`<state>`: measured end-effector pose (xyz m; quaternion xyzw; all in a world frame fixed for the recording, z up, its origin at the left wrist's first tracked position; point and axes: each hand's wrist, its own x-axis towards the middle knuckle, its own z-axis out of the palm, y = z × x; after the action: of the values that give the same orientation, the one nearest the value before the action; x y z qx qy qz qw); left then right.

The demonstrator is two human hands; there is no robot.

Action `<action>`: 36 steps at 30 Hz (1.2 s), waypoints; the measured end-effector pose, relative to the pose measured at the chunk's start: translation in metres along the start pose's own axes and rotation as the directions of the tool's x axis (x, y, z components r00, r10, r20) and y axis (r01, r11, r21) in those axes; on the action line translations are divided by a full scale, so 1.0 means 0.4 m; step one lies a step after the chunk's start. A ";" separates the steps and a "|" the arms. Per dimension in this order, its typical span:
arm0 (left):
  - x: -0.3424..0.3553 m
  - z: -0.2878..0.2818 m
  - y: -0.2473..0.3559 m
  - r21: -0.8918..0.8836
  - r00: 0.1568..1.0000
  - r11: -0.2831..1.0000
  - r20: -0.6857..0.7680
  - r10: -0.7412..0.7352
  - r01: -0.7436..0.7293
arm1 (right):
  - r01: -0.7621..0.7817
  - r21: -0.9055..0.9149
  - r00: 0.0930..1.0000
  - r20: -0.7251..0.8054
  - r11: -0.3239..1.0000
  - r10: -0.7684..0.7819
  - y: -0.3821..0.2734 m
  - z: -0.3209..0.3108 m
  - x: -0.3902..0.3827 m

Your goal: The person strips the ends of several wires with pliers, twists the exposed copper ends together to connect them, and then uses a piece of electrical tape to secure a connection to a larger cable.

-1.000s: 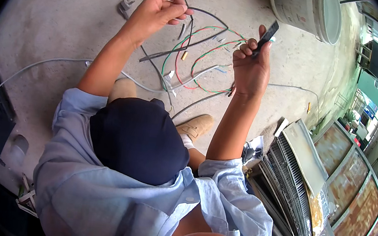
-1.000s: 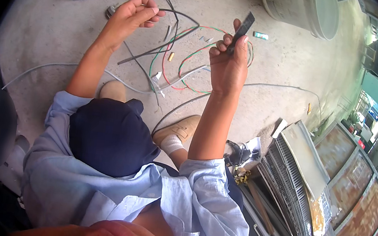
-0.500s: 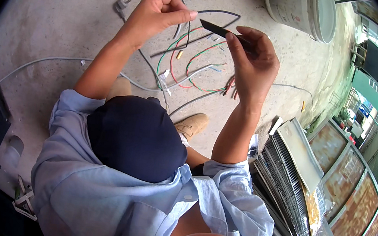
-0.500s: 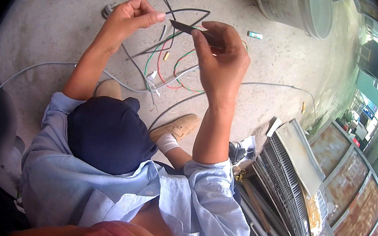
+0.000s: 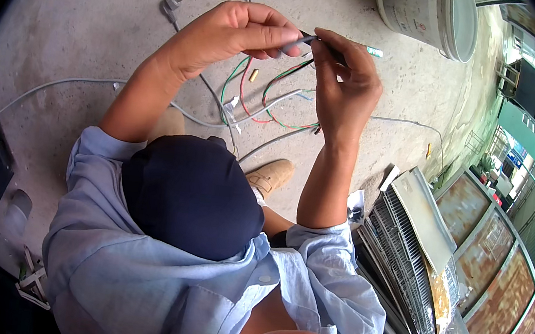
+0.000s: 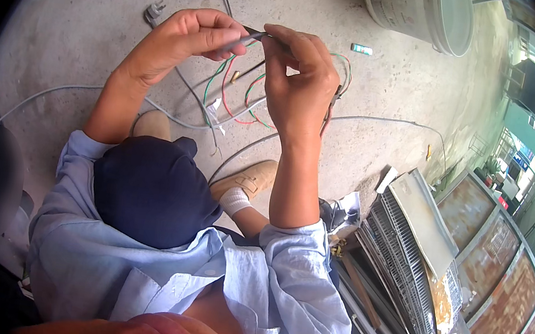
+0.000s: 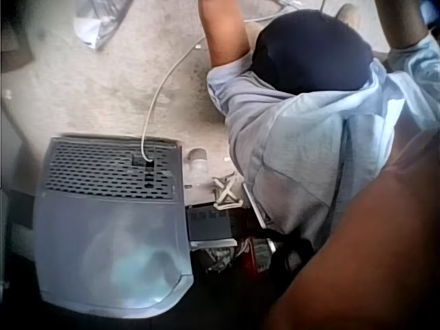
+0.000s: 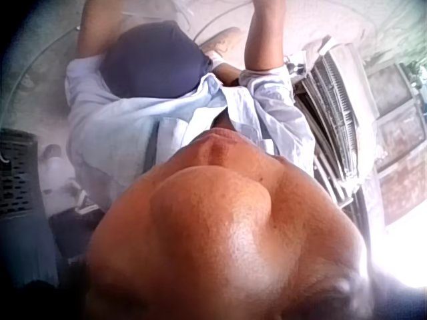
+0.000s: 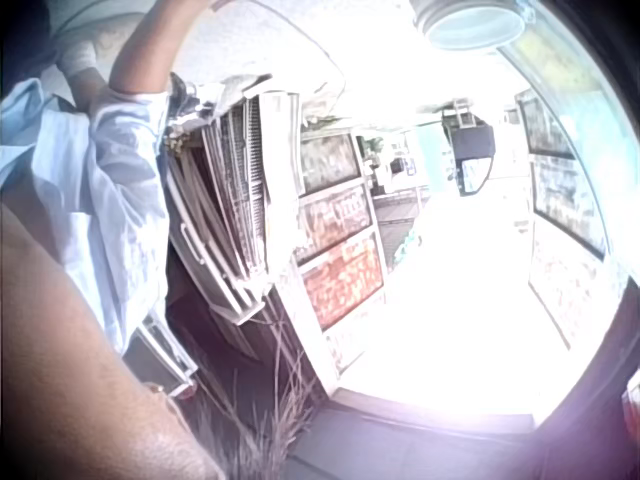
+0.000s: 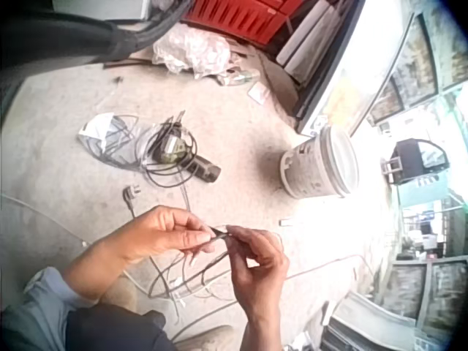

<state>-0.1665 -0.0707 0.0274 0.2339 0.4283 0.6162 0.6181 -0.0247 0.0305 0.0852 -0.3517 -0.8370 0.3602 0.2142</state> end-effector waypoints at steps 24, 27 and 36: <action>0.038 0.049 -0.119 -0.374 0.992 0.919 -0.057 0.111 -0.124 | -0.094 0.341 0.977 -0.151 0.935 0.153 0.072 0.053 -0.020; 0.042 0.068 -0.144 -0.460 0.990 0.878 -0.100 0.098 -0.133 | -0.140 0.490 0.960 -0.144 0.860 0.238 0.080 0.062 -0.022; 0.056 0.049 -0.166 -0.485 0.982 0.854 -0.115 0.150 -0.187 | -0.290 0.665 0.934 0.039 0.688 0.356 0.067 0.097 -0.042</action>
<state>-0.1159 -0.0530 -0.0219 0.0821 0.2571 0.7650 0.5848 -0.0259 0.0136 0.0380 -0.4111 -0.5687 0.6478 0.2965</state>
